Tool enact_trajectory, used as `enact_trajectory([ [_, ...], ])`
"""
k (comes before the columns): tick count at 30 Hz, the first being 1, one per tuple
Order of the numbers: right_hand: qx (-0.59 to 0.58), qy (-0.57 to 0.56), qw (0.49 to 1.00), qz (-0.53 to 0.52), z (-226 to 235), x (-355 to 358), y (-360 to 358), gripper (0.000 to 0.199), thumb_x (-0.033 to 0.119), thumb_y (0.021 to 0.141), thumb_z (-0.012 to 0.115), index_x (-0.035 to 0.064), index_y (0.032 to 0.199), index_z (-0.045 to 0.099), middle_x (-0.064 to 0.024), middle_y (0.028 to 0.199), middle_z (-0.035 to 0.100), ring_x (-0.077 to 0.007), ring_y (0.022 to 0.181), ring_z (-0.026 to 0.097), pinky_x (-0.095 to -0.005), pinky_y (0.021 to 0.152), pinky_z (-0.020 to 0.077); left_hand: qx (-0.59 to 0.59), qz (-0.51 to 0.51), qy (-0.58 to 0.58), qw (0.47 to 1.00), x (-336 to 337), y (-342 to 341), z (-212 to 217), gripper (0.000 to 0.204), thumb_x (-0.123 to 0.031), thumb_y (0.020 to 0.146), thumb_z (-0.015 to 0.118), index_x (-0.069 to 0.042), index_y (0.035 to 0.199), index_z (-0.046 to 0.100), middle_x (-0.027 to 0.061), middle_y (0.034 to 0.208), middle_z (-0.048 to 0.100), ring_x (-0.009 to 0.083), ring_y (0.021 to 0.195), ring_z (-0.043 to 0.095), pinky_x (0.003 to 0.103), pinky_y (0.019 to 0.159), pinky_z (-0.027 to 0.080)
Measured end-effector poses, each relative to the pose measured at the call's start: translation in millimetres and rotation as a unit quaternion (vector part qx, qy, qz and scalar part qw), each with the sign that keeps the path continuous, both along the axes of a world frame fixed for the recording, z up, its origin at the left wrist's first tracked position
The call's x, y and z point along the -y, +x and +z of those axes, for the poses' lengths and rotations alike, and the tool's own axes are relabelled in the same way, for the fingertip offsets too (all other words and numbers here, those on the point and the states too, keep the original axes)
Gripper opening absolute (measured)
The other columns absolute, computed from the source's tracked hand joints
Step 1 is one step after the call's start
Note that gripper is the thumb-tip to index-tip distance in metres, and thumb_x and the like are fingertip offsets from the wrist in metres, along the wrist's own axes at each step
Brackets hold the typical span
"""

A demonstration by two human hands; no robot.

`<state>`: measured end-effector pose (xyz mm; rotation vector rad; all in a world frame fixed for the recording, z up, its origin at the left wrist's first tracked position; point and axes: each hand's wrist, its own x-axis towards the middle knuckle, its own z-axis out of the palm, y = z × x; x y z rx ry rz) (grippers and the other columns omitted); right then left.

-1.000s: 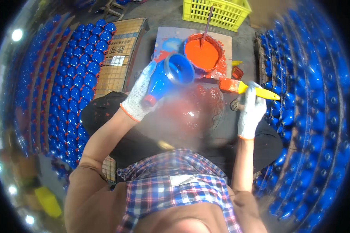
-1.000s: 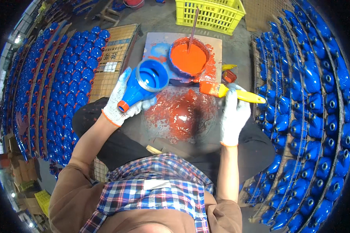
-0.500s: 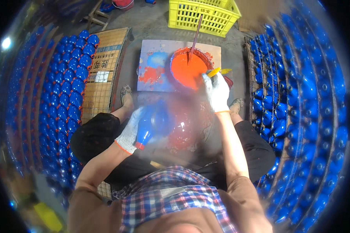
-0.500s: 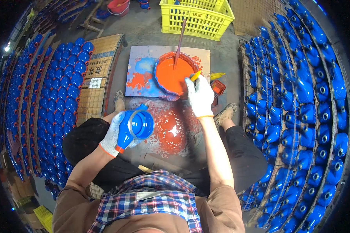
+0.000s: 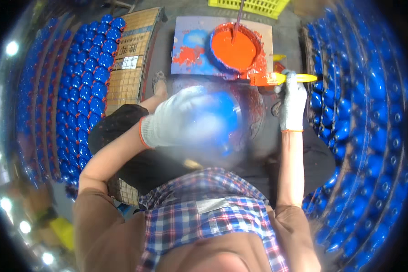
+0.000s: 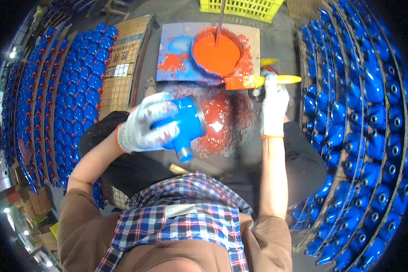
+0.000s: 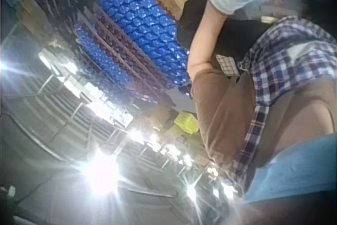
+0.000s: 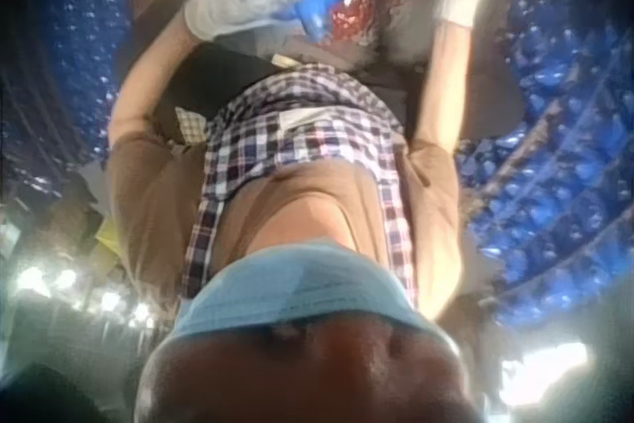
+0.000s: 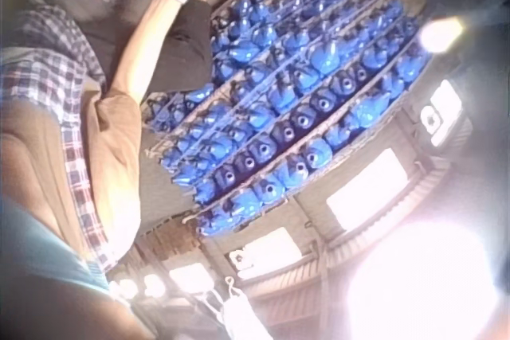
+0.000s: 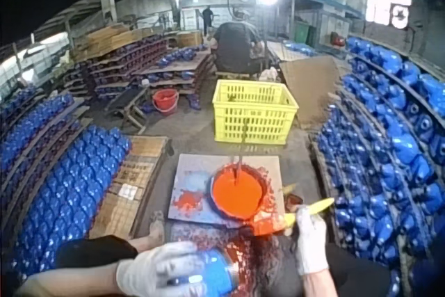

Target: Painting blue plastic parts with red paint using a brush.

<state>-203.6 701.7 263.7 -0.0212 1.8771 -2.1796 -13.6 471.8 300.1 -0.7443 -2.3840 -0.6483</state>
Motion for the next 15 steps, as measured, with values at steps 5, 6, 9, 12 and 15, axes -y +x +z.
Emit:
enact_trajectory([
  [5, -0.072, 0.1, 0.989, 0.084, 34, -1, 25, 0.032, 0.032, 0.095, 0.053, 0.0021, 0.097, 0.064, -0.0004, 0.073, 0.058, -0.0058, 0.057, 0.049, -0.0209, 0.052, 0.0384, -0.109, -0.177, -0.151, 0.967, -15, -22, 17, 0.05, -0.025, 0.065, 0.077, -0.025, 0.109, 0.052, 0.0091, 0.117, 0.047, 0.0431, 0.106, 0.049, 0.054, 0.074, 0.057],
  [6, -0.065, 0.105, 0.986, 0.108, 37, 1, 28, 0.03, 0.03, 0.094, 0.054, 0.0021, 0.097, 0.064, -0.0006, 0.073, 0.058, -0.0062, 0.058, 0.049, -0.0219, 0.053, 0.0396, -0.119, -0.197, -0.184, 0.956, -15, -25, 15, 0.05, -0.025, 0.065, 0.077, -0.025, 0.109, 0.052, 0.0088, 0.117, 0.047, 0.0431, 0.105, 0.049, 0.054, 0.074, 0.057],
  [9, -0.101, 0.085, 0.98, 0.147, 42, 5, 33, 0.025, 0.024, 0.093, 0.056, 0.0006, 0.096, 0.064, -0.0034, 0.081, 0.061, -0.0078, 0.068, 0.052, -0.0231, 0.06, 0.0422, -0.134, -0.225, -0.234, 0.936, -21, -31, 16, 0.048, -0.024, 0.066, 0.077, -0.025, 0.108, 0.053, 0.0083, 0.118, 0.047, 0.043, 0.103, 0.05, 0.056, 0.076, 0.057],
  [12, -0.138, 0.085, 0.974, 0.16, 54, 1, 39, 0.022, 0.02, 0.093, 0.056, -0.0006, 0.097, 0.063, -0.0056, 0.087, 0.062, -0.0099, 0.076, 0.055, -0.0246, 0.066, 0.0449, -0.125, -0.233, -0.219, 0.939, -25, -31, 11, 0.046, -0.026, 0.067, 0.076, -0.024, 0.107, 0.054, 0.008, 0.117, 0.048, 0.0429, 0.101, 0.051, 0.055, 0.076, 0.057],
  [15, -0.238, 0.079, 0.957, 0.142, 68, -9, 51, 0.02, 0.016, 0.093, 0.055, -0.0014, 0.1, 0.062, -0.0068, 0.089, 0.062, -0.0123, 0.08, 0.058, -0.0265, 0.073, 0.0471, -0.078, -0.222, -0.199, 0.951, -26, -27, 16, 0.044, -0.028, 0.067, 0.075, -0.023, 0.107, 0.056, 0.0093, 0.116, 0.049, 0.0429, 0.099, 0.052, 0.055, 0.076, 0.056],
])
